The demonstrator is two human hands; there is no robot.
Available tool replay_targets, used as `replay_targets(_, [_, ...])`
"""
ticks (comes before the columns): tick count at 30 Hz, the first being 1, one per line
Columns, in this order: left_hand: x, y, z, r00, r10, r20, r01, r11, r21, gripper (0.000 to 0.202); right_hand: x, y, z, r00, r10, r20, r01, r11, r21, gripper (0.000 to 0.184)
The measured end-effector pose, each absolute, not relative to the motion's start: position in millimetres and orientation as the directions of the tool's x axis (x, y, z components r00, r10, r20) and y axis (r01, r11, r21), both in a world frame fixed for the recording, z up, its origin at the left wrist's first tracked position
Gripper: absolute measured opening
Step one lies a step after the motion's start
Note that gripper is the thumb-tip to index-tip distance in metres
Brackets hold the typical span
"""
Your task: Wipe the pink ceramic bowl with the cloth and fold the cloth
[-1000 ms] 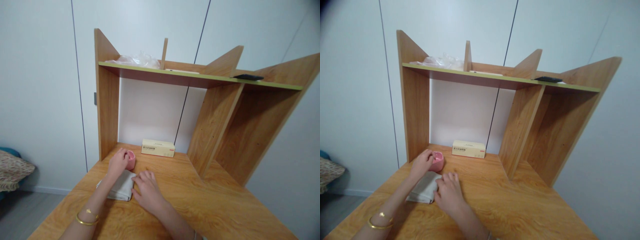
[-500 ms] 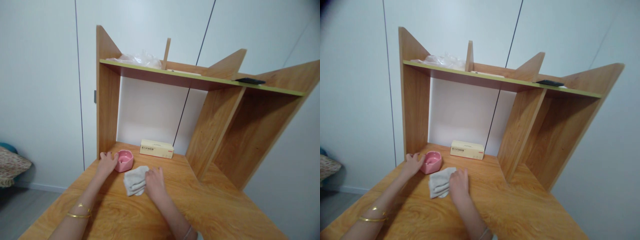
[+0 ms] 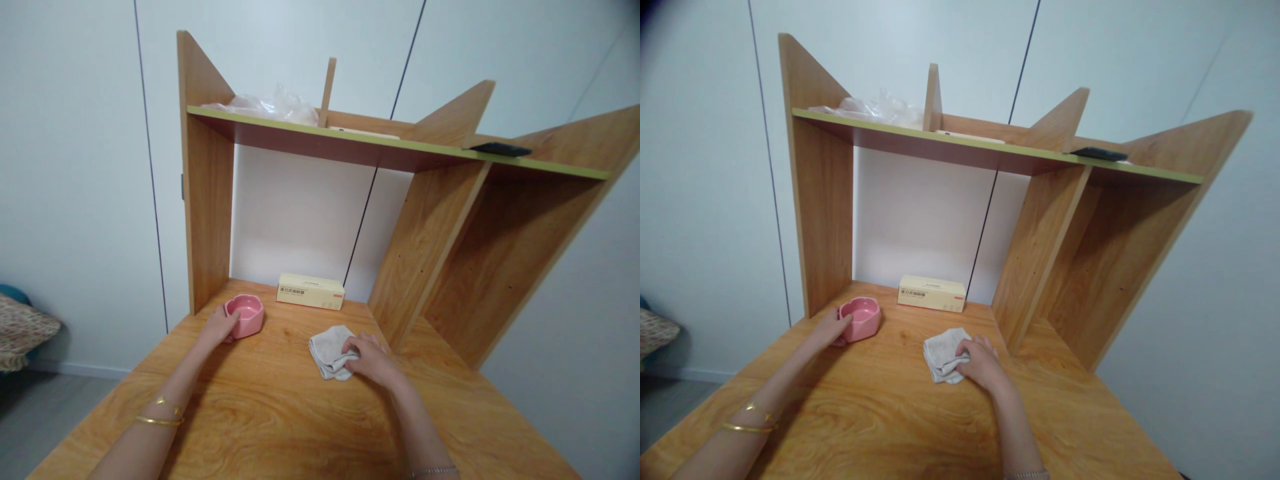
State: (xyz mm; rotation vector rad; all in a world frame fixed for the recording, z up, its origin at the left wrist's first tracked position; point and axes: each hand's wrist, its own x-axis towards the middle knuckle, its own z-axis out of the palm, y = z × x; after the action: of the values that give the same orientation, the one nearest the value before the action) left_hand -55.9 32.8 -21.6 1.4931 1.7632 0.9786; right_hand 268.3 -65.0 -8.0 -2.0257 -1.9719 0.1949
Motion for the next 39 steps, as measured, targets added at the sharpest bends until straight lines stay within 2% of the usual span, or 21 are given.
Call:
replay_targets(3, [-54,34,-22,-0.161,0.986,-0.045,0.371,0.103,0.923,0.041,275,-59,-7,0.073,0.966,0.249,0.922,0.03,-0.387,0.014])
replay_targets(6, [-46,33,-21,-0.105,0.99,-0.094,0.207,0.114,0.972,0.046,286,-51,6,0.17,0.868,0.467,0.873,0.087,-0.48,0.019])
replay_targets(8, [-38,29,-18,-0.016,0.993,-0.115,0.099,0.116,0.988,0.046,293,-46,22,0.238,0.796,0.556,0.85,0.107,-0.516,0.023])
replay_targets(12, [-21,11,-13,0.196,0.975,-0.105,-0.053,0.117,0.992,0.042,302,-41,66,0.304,0.655,0.692,0.839,0.16,-0.52,0.028])
replay_targets(16, [-3,-6,-16,0.348,0.933,-0.091,-0.11,0.137,0.984,0.042,291,-41,100,0.297,0.502,0.812,0.865,0.218,-0.451,0.026])
replay_targets(18, [5,-10,-21,0.38,0.92,-0.095,-0.095,0.14,0.986,0.044,276,-39,102,0.267,0.505,0.821,0.876,0.227,-0.425,0.023])
replay_targets(20, [12,-12,-25,0.388,0.916,-0.102,-0.059,0.135,0.989,0.047,258,-36,93,0.228,0.559,0.797,0.873,0.245,-0.421,0.019])
replay_targets(25, [18,-13,-31,0.338,0.938,-0.082,0.035,0.075,0.997,0.053,212,-32,45,0.086,0.707,0.701,0.848,0.318,-0.425,0.012])
replay_targets(29, [19,-11,-32,0.305,0.951,-0.04,0.096,0.011,0.995,0.057,189,-40,15,-0.012,0.805,0.594,0.794,0.368,-0.484,0.021])
replay_targets(34, [22,-9,-36,0.296,0.954,0.043,0.135,-0.087,0.987,0.056,184,-52,-1,0.044,0.882,0.469,0.756,0.278,-0.593,0.022])
replay_targets(39, [25,-13,-32,0.29,0.922,0.257,0.111,-0.3,0.948,0.054,189,-49,-15,0.123,0.889,0.441,0.715,0.228,-0.661,0.034])
